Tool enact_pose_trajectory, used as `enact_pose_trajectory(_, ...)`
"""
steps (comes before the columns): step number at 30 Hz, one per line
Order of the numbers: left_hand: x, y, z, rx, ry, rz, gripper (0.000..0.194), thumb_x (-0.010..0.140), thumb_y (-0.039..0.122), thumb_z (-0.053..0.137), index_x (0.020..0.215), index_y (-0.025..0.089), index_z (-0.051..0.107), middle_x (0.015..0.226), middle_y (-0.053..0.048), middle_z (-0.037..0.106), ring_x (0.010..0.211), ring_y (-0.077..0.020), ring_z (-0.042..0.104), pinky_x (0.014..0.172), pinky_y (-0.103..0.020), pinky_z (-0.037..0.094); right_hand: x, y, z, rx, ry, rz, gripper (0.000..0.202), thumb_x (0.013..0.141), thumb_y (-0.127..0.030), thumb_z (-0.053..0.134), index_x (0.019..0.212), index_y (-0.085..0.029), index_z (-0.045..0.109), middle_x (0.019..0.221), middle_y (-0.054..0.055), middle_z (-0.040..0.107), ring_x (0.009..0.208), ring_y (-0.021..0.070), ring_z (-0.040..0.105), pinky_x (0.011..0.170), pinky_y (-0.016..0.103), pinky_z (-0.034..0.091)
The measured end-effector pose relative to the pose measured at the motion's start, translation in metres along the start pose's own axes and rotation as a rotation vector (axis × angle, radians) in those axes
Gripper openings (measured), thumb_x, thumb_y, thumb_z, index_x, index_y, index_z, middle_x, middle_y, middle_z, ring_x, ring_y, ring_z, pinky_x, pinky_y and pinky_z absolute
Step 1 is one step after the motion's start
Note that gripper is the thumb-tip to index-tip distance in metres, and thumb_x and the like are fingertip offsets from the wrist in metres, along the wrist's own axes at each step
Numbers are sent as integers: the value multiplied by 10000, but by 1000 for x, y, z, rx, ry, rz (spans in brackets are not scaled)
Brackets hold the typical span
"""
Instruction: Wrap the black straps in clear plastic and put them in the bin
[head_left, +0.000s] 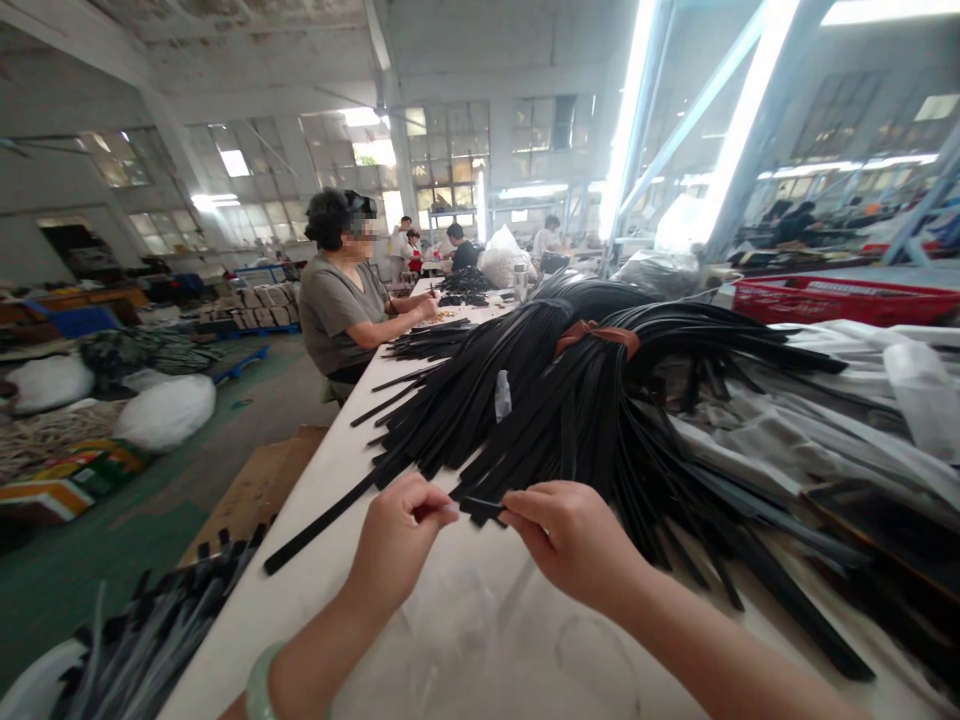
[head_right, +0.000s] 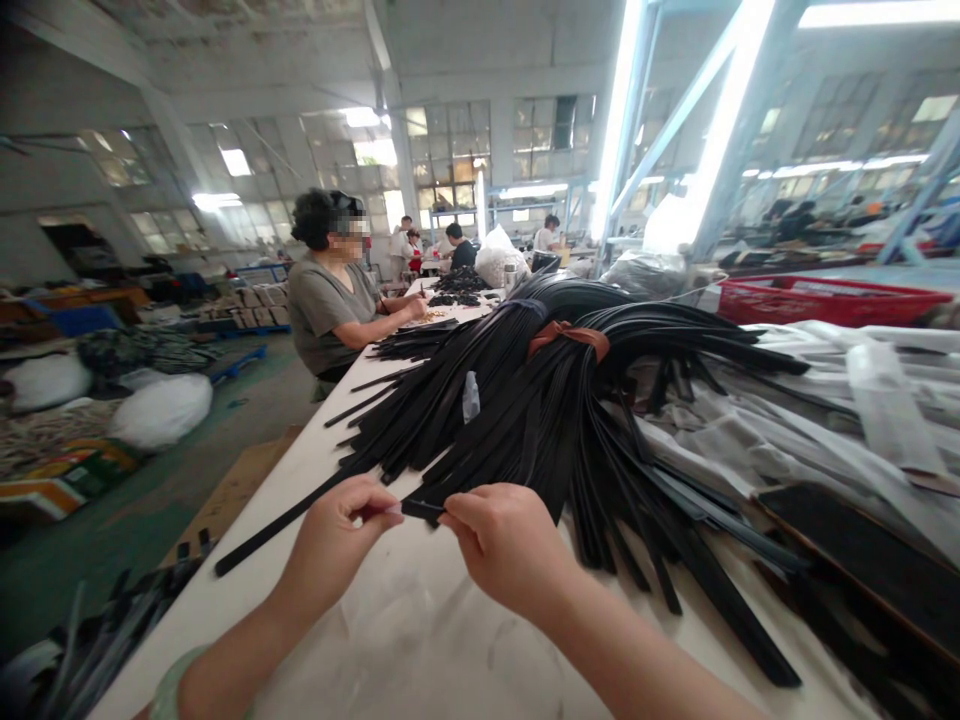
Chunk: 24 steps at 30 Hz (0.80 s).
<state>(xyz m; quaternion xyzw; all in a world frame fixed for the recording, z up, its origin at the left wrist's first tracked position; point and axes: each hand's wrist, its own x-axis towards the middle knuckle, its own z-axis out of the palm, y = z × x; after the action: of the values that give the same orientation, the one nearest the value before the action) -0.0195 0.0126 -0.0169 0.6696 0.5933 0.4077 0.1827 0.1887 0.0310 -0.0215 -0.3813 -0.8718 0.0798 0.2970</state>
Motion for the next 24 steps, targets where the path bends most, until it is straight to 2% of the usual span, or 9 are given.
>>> enact_pose_trajectory(8, 0, 1, 0, 25, -32, 8, 101, 727, 223, 655, 634, 184, 668, 679, -18, 609, 679, -172, 565, 651, -275, 410, 3, 1, -2, -69, -73, 21, 186, 895, -178, 516, 789, -200, 667, 696, 17, 656, 651, 147, 592, 586, 252, 314)
enact_pose_trajectory(12, -1, 4, 1, -3, -108, 22, 119, 758, 221, 621, 670, 185, 691, 713, -31, 667, 711, -181, 601, 680, -275, 425, 4, 4, -2, -180, -137, 7, 145, 870, -151, 558, 817, -225, 671, 702, 2, 656, 686, 158, 595, 592, 261, 315)
enact_pose_trajectory(15, -5, 9, 2, -32, -198, -25, 151, 783, 208, 581, 704, 187, 707, 700, -24, 695, 691, -175, 617, 660, -261, 424, 3, 6, 0, -219, -154, -38, 123, 872, -171, 567, 844, -237, 667, 716, 1, 649, 700, 159, 587, 602, 265, 324)
enact_pose_trajectory(22, -14, 17, 11, -179, -384, -151, 182, 762, 224, 593, 613, 166, 680, 626, -24, 671, 634, -166, 601, 620, -257, 413, 0, -3, -2, -187, -233, -191, 115, 874, -159, 547, 825, -201, 643, 744, 17, 635, 721, 164, 565, 640, 269, 378)
enact_pose_trajectory(24, -13, 15, 12, -305, -430, -240, 191, 746, 281, 631, 605, 155, 658, 591, -23, 657, 602, -163, 600, 600, -260, 420, 3, 0, -5, -115, -154, -153, 103, 890, -208, 547, 881, -207, 649, 813, 30, 638, 762, 166, 577, 678, 268, 414)
